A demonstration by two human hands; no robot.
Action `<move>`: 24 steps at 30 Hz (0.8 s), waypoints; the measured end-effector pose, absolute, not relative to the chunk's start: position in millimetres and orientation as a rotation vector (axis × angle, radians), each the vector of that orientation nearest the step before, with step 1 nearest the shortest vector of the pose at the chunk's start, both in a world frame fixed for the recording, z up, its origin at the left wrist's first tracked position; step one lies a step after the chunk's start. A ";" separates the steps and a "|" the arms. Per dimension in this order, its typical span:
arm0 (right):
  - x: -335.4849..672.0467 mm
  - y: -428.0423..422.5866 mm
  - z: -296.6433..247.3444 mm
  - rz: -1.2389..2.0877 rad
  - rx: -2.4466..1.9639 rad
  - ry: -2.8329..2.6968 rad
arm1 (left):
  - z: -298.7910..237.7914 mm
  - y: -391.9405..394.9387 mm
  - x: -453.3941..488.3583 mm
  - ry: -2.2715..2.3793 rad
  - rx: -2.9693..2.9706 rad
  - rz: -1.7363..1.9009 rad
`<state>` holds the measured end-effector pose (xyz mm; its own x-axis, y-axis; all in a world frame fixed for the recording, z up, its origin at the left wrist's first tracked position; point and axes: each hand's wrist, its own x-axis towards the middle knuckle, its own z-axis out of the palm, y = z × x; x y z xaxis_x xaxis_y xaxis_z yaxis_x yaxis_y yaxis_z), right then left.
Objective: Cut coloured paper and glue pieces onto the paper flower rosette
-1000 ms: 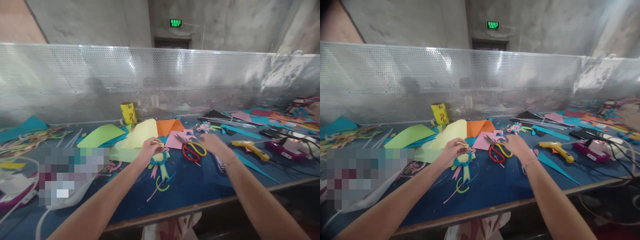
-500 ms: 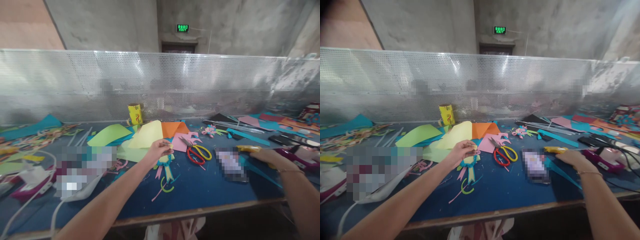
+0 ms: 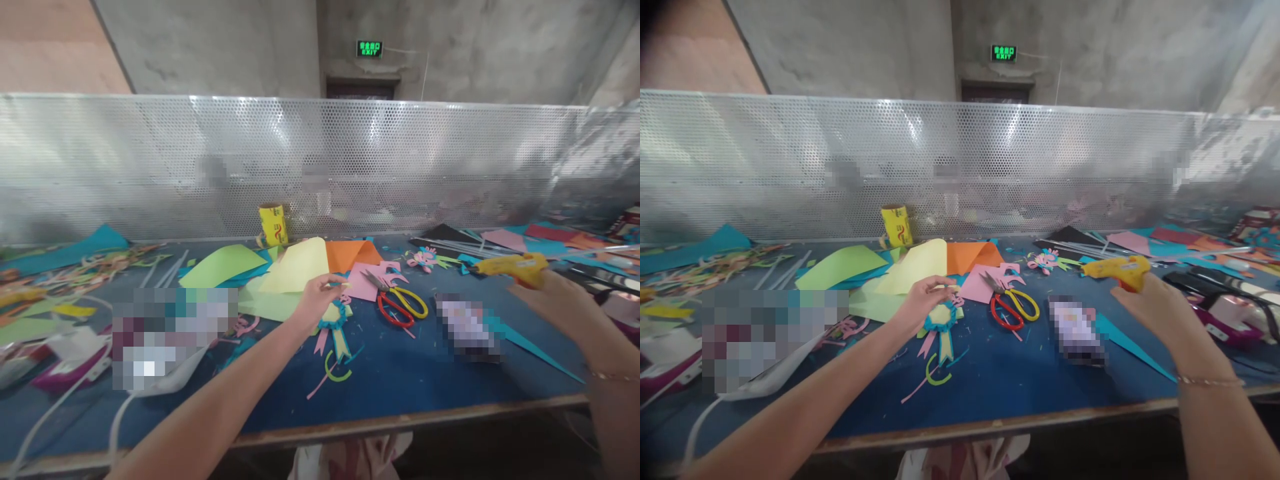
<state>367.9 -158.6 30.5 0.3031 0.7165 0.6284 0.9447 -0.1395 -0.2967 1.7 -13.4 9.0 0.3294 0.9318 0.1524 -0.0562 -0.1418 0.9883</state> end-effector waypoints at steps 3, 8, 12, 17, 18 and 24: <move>329.3 -165.3 43.1 -0.525 -2.190 -1.260 | 12.2 -14.9 3.3 0.886 1.527 1.129; 259.8 -157.7 36.7 -0.471 -2.085 -1.381 | 16.0 -32.0 19.5 0.817 1.415 1.119; 233.3 -143.7 14.7 -0.632 -2.038 -1.494 | 12.0 -45.5 35.1 0.826 1.392 0.988; 228.9 -134.7 -6.0 -0.664 -2.043 -1.524 | 5.4 -50.2 40.0 0.893 1.542 0.831; 229.0 -134.1 -9.0 -0.671 -2.029 -1.527 | 4.6 -50.4 40.1 0.915 1.563 0.814; 230.2 -132.5 -21.2 -0.677 -2.001 -1.676 | -2.4 -49.0 40.4 0.993 1.737 0.694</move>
<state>230.2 -132.5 -21.2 0.1451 0.7696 0.6218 0.9856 -0.1678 -0.0223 40.4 -49.0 -2.4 0.5027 0.8644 0.0084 0.3045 -0.1862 0.9341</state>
